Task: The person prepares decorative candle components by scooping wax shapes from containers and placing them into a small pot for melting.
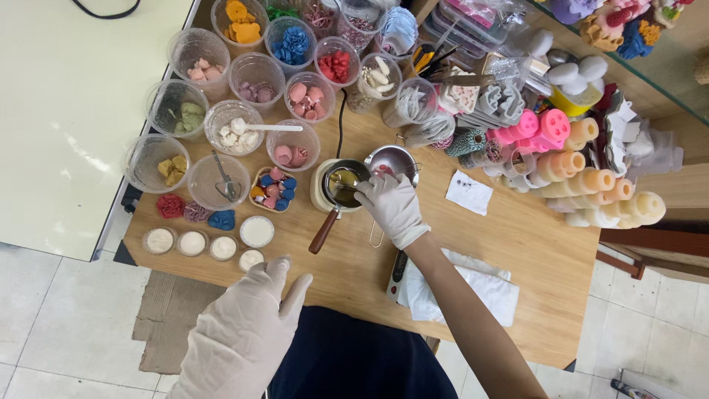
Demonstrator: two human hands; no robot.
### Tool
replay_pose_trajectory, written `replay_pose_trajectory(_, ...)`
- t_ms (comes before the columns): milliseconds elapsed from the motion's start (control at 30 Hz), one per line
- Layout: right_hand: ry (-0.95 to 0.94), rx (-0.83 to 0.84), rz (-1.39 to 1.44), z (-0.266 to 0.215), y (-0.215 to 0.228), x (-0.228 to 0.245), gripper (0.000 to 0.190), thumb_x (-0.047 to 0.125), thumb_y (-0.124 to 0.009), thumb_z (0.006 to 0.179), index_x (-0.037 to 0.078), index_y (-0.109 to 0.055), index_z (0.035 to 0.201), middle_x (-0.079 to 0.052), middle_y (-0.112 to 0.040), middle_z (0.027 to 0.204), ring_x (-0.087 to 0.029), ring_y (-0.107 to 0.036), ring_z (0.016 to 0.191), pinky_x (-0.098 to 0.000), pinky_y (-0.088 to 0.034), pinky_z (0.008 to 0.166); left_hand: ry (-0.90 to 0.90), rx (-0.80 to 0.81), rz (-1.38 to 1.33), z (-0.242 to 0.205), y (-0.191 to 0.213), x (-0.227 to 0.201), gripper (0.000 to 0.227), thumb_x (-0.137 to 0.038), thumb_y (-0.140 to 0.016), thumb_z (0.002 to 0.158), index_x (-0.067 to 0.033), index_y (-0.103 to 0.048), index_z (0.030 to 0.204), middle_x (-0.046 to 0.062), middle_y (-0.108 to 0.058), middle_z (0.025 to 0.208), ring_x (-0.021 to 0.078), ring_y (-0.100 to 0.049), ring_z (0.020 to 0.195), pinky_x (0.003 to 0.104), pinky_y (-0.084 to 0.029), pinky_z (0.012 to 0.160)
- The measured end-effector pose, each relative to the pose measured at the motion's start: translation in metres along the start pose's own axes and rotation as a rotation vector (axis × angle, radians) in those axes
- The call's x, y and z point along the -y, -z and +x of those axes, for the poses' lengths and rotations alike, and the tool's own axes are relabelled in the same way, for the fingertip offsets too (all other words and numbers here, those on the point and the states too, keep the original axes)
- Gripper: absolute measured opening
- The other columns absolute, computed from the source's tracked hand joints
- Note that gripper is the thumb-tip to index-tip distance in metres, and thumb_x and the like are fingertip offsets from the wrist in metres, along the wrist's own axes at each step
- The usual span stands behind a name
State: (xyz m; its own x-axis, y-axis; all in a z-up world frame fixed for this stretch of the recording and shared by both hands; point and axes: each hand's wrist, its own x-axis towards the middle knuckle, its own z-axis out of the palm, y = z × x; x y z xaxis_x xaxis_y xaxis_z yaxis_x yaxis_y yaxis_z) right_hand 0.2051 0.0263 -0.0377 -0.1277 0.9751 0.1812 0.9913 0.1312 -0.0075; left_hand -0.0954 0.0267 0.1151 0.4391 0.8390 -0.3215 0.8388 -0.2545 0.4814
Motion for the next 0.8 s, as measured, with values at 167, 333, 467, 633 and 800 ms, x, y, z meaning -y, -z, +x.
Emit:
replay_pose_trajectory(167, 0.098, -0.012, -0.127, 0.006, -0.008, 0.005, 0.018, 0.030, -0.071, 0.087, 0.017, -0.075, 0.100, -0.001, -0.066, 0.086, -0.022, -0.065, 0.089, -0.0400, -0.044, 0.082, -0.034, -0.007, -0.041, 0.002, -0.005, 0.007, 0.041, -0.042, -0.064, 0.090, -0.0108, -0.069, 0.115, 0.014, -0.074, 0.096, 0.0357, -0.072, 0.077, 0.048, -0.058, 0.066)
replay_pose_trajectory(333, 0.119, 0.055, -0.159, 0.011, -0.017, 0.004, 0.013, 0.031, -0.070, 0.090, 0.018, -0.070, 0.091, 0.000, -0.065, 0.087, -0.021, -0.064, 0.088, -0.0406, -0.046, 0.088, -0.073, -0.047, -0.060, 0.004, -0.004, 0.012, 0.039, -0.040, -0.066, 0.088, -0.0101, -0.069, 0.113, 0.013, -0.074, 0.095, 0.0351, -0.072, 0.075, 0.048, -0.057, 0.064)
replay_pose_trajectory(467, 0.125, 0.033, -0.131, 0.014, -0.015, 0.002, 0.011, 0.028, -0.069, 0.091, 0.018, -0.071, 0.093, 0.001, -0.064, 0.086, -0.020, -0.063, 0.088, -0.0398, -0.045, 0.086, -0.042, 0.002, -0.031, 0.005, 0.001, 0.014, 0.038, -0.040, -0.066, 0.089, -0.0111, -0.068, 0.114, 0.013, -0.073, 0.094, 0.0352, -0.072, 0.073, 0.048, -0.057, 0.062)
replay_pose_trajectory(633, -0.179, 0.001, 0.139, 0.008, -0.001, 0.006, 0.013, 0.028, -0.072, 0.089, 0.015, -0.078, 0.089, -0.004, -0.074, 0.091, -0.023, -0.068, 0.082, -0.0418, -0.043, 0.083, -0.050, 0.002, -0.043, 0.004, 0.001, 0.017, 0.038, -0.039, -0.068, 0.088, -0.0105, -0.067, 0.114, 0.013, -0.073, 0.094, 0.0346, -0.072, 0.071, 0.048, -0.058, 0.061)
replay_pose_trajectory(800, -0.454, -0.048, 0.431, -0.005, 0.007, -0.008, 0.020, 0.024, -0.076, 0.089, 0.007, -0.079, 0.099, -0.011, -0.076, 0.093, -0.024, -0.073, 0.084, -0.0369, -0.053, 0.079, -0.121, -0.101, -0.062, 0.003, -0.008, 0.025, 0.041, -0.037, -0.070, 0.087, -0.0081, -0.068, 0.115, 0.014, -0.074, 0.090, 0.0351, -0.072, 0.070, 0.047, -0.057, 0.059)
